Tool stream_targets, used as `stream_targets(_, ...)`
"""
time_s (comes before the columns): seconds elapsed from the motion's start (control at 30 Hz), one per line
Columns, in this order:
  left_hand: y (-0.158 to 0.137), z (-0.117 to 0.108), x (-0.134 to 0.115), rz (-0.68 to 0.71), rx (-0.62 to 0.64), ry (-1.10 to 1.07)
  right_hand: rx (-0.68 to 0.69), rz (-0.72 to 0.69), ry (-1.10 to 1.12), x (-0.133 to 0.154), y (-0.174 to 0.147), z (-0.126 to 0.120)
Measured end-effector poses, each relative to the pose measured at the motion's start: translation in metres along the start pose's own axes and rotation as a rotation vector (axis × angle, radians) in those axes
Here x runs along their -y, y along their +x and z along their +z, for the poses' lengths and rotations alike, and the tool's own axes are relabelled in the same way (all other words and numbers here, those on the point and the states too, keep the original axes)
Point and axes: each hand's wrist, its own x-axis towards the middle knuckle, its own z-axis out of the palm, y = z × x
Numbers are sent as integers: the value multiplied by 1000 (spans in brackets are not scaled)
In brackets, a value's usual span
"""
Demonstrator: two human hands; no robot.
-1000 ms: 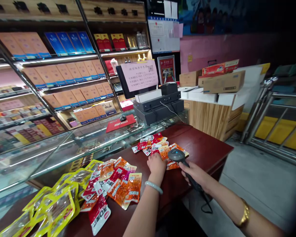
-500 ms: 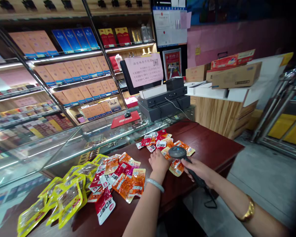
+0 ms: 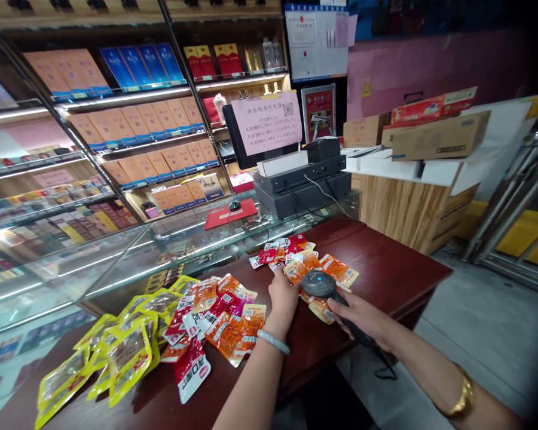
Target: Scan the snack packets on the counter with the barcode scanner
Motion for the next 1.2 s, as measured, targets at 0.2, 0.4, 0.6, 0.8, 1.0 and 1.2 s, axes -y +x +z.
stream_targets(0.2, -7, -13, 14, 38, -22, 30, 24, -62, -3, 12, 4, 15)
stream_targets(0.4, -14, -50, 55, -65, -6, 2, 71, -3, -1, 5, -2, 16)
stream_targets(0.6, -26, -99, 87, -167, -357, 421, 39, 32, -9, 0, -13, 0)
stream_targets(0.8, -4, -53, 46, 79, -134, 357, -9, 77, -9, 6, -9, -6)
stream_targets(1.0, 31, -8, 8, -27, 21, 372, -7, 62, -40, 5, -10, -1)
stream_targets(1.2, 41, -9, 11, -60, 110, 194, -6, 80, -88, -2, -10, 0)
